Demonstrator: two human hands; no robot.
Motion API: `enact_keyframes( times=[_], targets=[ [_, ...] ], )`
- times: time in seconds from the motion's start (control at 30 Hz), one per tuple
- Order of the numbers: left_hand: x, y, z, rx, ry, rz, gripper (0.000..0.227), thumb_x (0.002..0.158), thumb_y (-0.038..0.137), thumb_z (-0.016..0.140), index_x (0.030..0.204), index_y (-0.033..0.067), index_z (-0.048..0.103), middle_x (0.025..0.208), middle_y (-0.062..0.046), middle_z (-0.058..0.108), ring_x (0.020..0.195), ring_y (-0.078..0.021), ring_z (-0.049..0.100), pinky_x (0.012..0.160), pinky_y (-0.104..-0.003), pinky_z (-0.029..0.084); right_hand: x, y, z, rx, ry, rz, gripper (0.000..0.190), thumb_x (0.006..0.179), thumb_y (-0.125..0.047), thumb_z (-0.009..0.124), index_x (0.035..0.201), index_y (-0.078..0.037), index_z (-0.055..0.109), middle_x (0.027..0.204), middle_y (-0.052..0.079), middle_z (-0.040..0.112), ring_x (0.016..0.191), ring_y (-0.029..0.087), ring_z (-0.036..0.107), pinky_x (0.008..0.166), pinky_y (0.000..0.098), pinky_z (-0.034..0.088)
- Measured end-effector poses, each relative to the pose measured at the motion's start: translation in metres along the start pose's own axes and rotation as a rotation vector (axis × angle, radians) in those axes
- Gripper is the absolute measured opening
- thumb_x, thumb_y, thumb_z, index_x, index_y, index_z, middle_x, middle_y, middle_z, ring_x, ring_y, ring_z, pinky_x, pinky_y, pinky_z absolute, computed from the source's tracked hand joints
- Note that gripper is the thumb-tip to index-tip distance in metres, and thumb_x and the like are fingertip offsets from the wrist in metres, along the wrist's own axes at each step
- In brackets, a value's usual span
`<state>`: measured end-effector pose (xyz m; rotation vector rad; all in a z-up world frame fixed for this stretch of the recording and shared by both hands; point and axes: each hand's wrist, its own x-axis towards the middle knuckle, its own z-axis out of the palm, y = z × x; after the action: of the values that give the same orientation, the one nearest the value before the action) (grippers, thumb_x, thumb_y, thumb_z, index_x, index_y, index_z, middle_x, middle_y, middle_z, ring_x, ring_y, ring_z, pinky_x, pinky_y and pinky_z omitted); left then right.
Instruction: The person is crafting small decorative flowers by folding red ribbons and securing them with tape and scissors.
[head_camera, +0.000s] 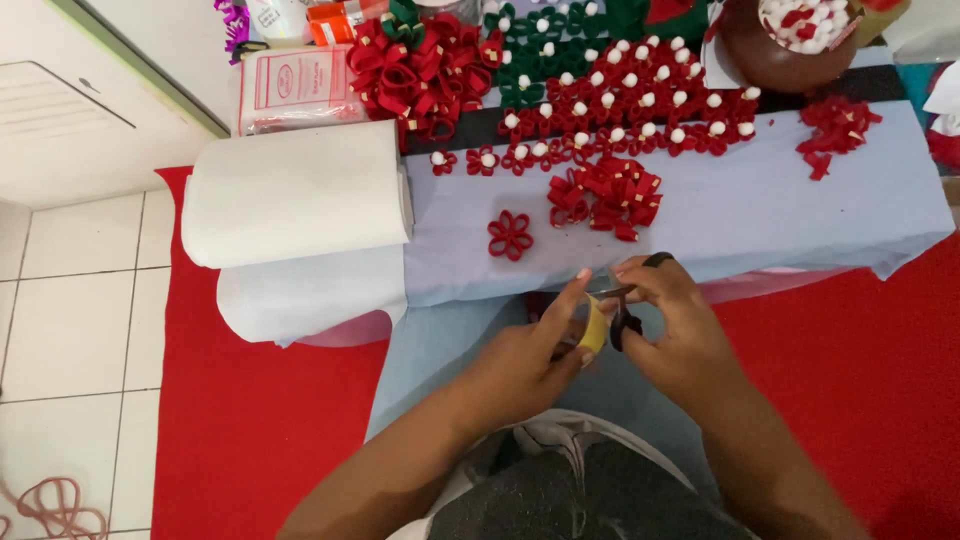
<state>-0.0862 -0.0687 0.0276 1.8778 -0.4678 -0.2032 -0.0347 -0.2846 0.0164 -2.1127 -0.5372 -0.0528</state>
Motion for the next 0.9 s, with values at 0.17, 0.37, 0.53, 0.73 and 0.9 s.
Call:
enact_keyframes(
  times=[0.17,0.37,0.53,0.73,0.9],
  targets=[
    [0.000,-0.015,0.006,0.111,0.002,0.062,0.075,0.101,0.015,0.056,0.162,0.0012,0.015,0.100,-0.026,0.074,0.082,-0.0470,0.073,0.063,-0.055,0.060,-0.004,0.000,0.005,-0.161,-0.022,-0.068,0.040,0.082,0.006,0.072,0.118,-0.004,0.058,0.113,0.013,0.062,0.104,0.036,0.069,0.088,0.0447,0.058],
    [0.000,-0.024,0.014,0.123,0.032,0.093,0.071,0.101,0.013,0.057,0.159,-0.0083,0.021,0.088,-0.027,0.073,0.070,-0.0426,0.073,0.057,-0.047,0.059,-0.004,0.002,0.010,-0.350,-0.058,-0.141,0.043,0.086,-0.004,0.073,0.126,-0.010,0.060,0.104,0.009,0.059,0.098,0.033,0.068,0.088,0.0433,0.057],
    [0.001,-0.013,0.007,0.079,-0.017,0.027,0.081,0.103,0.017,0.056,0.164,-0.0028,0.006,0.088,-0.026,0.074,0.074,-0.0385,0.073,0.063,-0.042,0.060,-0.005,0.005,0.015,-0.304,-0.097,-0.084,0.041,0.086,-0.003,0.069,0.126,-0.012,0.061,0.094,0.005,0.056,0.090,0.029,0.070,0.074,0.0393,0.061],
    [0.006,-0.001,0.003,0.099,-0.061,-0.028,0.081,0.104,0.015,0.053,0.164,-0.0036,0.000,0.095,-0.028,0.073,0.083,-0.0370,0.074,0.071,-0.042,0.061,-0.005,0.011,0.021,-0.251,-0.109,-0.042,0.041,0.087,-0.001,0.067,0.125,-0.013,0.058,0.092,0.006,0.053,0.086,0.029,0.069,0.067,0.0387,0.062],
    [0.011,-0.001,0.007,0.015,-0.091,-0.119,0.086,0.102,0.014,0.052,0.163,-0.0022,-0.006,0.096,-0.036,0.070,0.088,-0.0508,0.071,0.070,-0.052,0.056,-0.004,0.015,0.026,-0.220,-0.123,0.111,0.045,0.085,-0.007,0.069,0.127,-0.017,0.057,0.099,0.006,0.054,0.098,0.031,0.070,0.079,0.0471,0.060]
  ],
)
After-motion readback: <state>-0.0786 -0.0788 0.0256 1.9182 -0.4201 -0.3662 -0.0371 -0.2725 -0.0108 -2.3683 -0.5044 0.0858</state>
